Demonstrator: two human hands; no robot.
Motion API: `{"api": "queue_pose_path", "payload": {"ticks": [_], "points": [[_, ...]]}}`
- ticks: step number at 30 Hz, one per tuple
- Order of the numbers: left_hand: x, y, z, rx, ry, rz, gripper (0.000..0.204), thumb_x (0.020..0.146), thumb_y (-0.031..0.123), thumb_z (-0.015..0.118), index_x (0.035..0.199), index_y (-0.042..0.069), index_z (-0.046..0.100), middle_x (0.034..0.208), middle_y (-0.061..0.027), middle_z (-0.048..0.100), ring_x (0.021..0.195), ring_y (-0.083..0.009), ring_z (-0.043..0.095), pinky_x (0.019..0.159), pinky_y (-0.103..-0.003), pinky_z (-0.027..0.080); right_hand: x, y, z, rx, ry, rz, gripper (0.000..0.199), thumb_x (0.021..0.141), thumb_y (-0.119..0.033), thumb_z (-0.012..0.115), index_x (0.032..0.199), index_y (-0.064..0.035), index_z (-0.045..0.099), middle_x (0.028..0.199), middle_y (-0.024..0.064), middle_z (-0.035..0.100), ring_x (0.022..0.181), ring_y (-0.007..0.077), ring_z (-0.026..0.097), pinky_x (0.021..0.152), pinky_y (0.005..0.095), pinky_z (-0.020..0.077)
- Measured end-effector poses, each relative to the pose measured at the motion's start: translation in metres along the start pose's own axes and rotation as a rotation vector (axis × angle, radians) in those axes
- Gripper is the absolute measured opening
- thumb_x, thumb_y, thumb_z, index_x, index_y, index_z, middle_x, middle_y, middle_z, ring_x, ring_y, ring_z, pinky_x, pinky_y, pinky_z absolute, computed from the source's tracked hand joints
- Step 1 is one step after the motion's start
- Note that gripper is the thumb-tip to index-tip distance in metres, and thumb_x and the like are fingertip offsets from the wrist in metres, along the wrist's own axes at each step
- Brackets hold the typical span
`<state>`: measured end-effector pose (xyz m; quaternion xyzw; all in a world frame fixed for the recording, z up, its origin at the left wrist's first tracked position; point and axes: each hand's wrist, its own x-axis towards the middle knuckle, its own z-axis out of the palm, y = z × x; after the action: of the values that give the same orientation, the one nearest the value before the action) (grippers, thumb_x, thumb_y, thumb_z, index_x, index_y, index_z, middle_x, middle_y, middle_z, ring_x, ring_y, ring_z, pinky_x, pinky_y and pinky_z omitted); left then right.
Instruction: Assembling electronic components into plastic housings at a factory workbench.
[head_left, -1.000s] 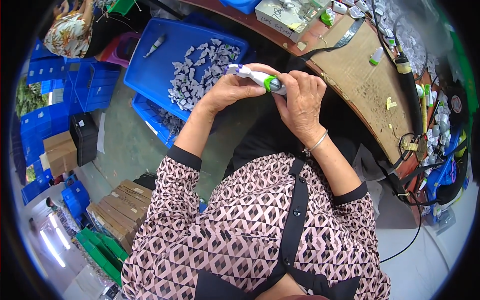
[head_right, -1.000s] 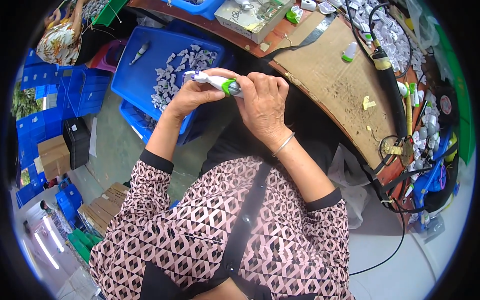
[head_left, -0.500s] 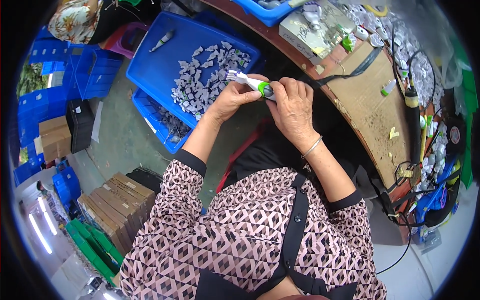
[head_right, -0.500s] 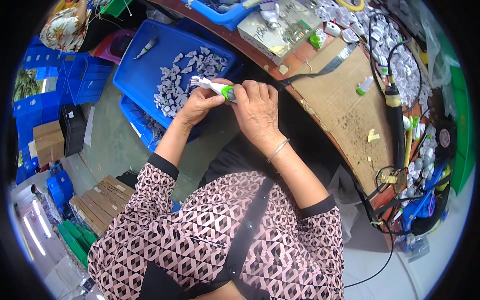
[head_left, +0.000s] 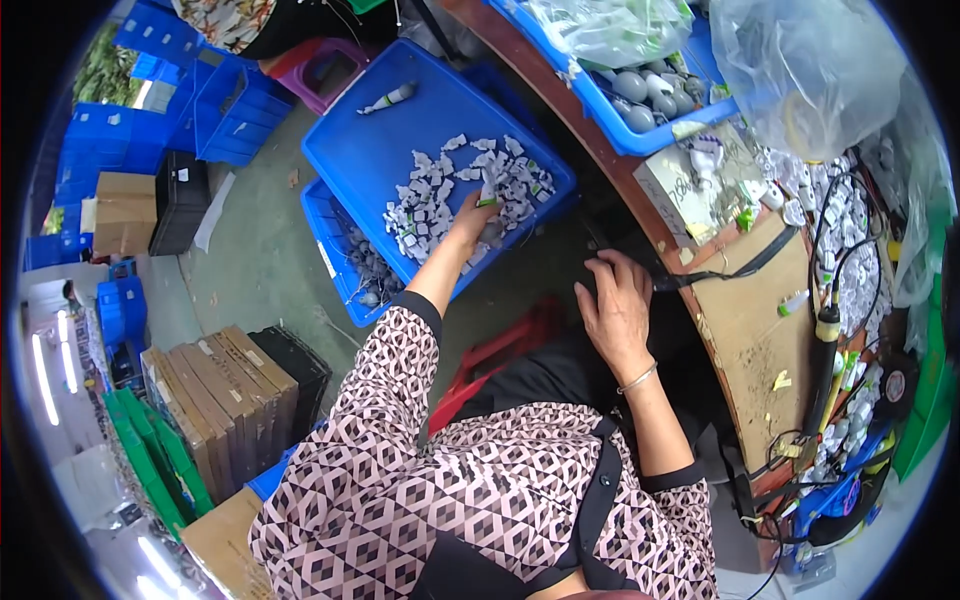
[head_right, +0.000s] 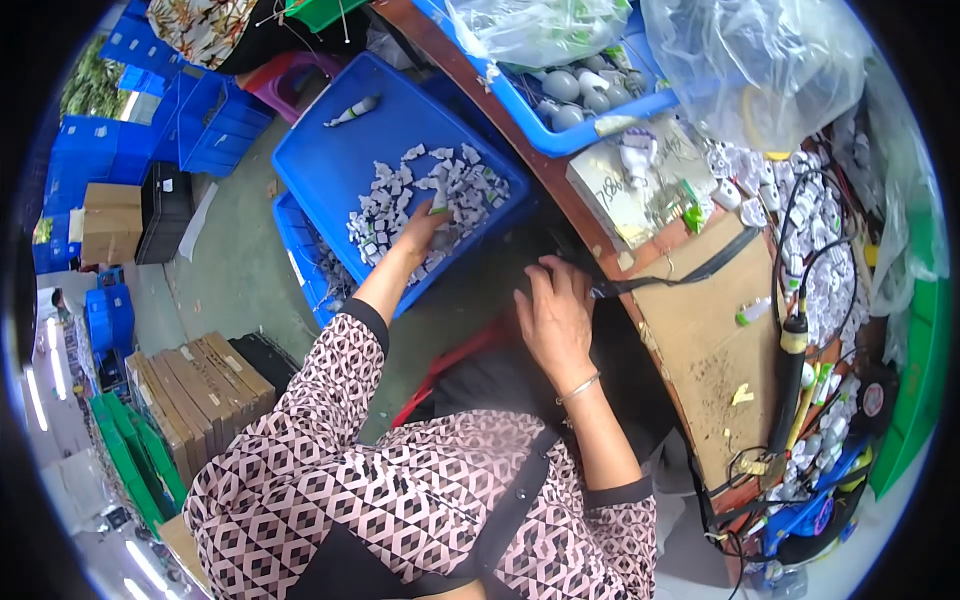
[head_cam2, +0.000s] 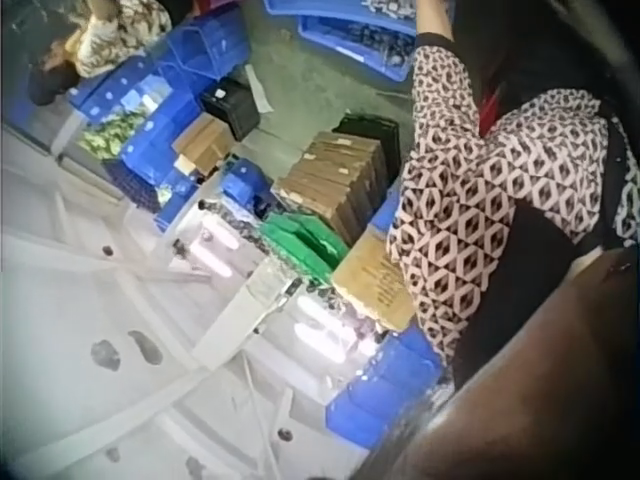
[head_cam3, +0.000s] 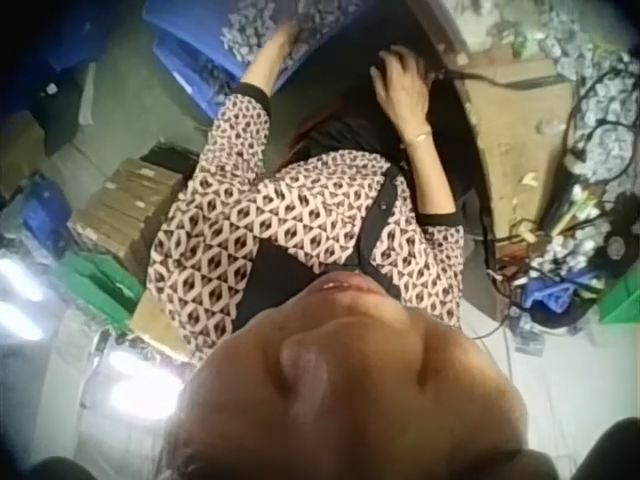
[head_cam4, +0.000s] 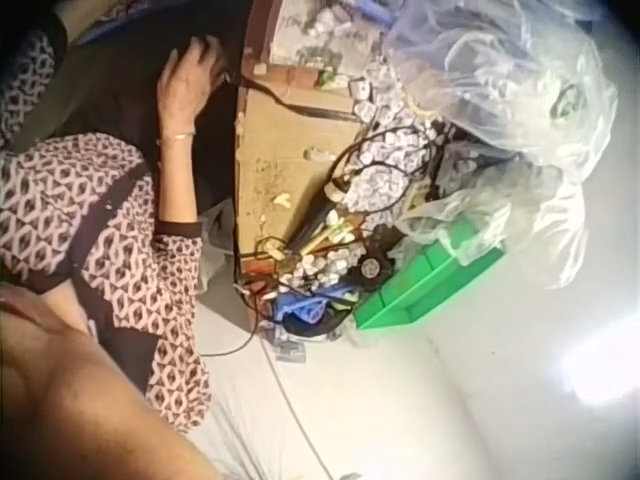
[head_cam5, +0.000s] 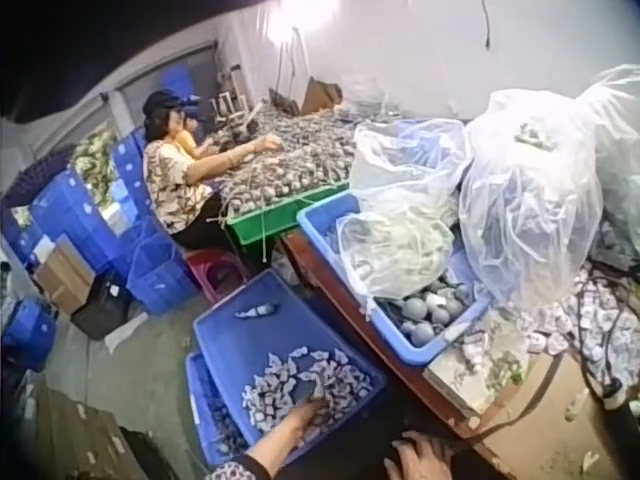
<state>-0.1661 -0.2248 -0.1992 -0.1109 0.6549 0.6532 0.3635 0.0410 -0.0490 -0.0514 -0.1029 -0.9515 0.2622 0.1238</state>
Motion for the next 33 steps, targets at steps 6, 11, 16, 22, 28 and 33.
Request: {"api": "queue_pose_path", "payload": {"ticks": [6,11,16,22,28,33], "points": [[0.018,0.019,-0.032,0.139,0.029,-0.026,0.061,0.076,0.010,0.066,0.130,0.002,0.040,0.102,-0.0123,0.058,0.068,-0.0196,0.061,0.055,-0.030,0.051,0.001,0.006,0.002,-0.012,-0.053,-0.004,0.029,0.075,-0.012,0.066,0.102,-0.0059,0.057,0.108,0.0088,0.053,0.103,0.0281,0.049,0.091,0.0398,0.0368],[0.055,0.058,-0.094,0.410,0.229,0.286,0.052,0.076,0.013,0.066,0.123,0.000,0.049,0.108,-0.0122,0.059,0.085,-0.0220,0.062,0.074,-0.032,0.049,0.005,0.000,0.002,-0.013,-0.079,0.008,0.027,0.075,-0.012,0.065,0.101,-0.0058,0.058,0.106,0.0083,0.054,0.101,0.0276,0.050,0.090,0.0389,0.0373],[0.077,0.068,-0.151,0.702,0.707,0.619,0.051,0.077,0.017,0.068,0.123,0.002,0.051,0.103,-0.0093,0.061,0.092,-0.0165,0.057,0.072,-0.027,0.046,0.003,-0.002,0.004,-0.009,-0.097,-0.012,0.026,0.075,-0.012,0.065,0.099,-0.0060,0.058,0.104,0.0082,0.055,0.099,0.0269,0.051,0.090,0.0383,0.0373],[0.040,0.039,-0.090,0.518,0.415,0.476,0.034,0.076,0.015,0.064,0.107,0.001,0.061,0.102,-0.0129,0.064,0.097,-0.0222,0.059,0.086,-0.033,0.045,0.002,-0.012,-0.019,0.479,-0.147,-0.088,0.017,0.080,-0.009,0.062,0.095,-0.0020,0.058,0.097,0.0119,0.057,0.094,0.0295,0.057,0.081,0.0358,0.0456],[0.024,0.002,-0.058,0.617,0.143,0.479,0.030,0.079,0.012,0.060,0.107,0.000,0.060,0.098,-0.0120,0.065,0.091,-0.0206,0.061,0.080,-0.031,0.047,0.016,-0.080,-0.154,1.442,0.113,-0.586,0.019,0.092,-0.023,0.048,0.083,-0.0075,0.052,0.092,0.0143,0.059,0.080,0.0299,0.059,0.070,0.0398,0.0489],[0.002,-0.020,-0.018,0.634,-0.037,0.430,0.017,0.088,0.008,0.056,0.103,0.003,0.063,0.086,-0.0054,0.064,0.081,-0.0112,0.058,0.074,-0.025,0.046,-0.007,-0.073,-0.217,1.452,0.024,-0.616,0.035,0.089,-0.039,0.042,0.095,-0.0056,0.051,0.100,0.0135,0.058,0.088,0.0282,0.058,0.074,0.0382,0.0478]]}}
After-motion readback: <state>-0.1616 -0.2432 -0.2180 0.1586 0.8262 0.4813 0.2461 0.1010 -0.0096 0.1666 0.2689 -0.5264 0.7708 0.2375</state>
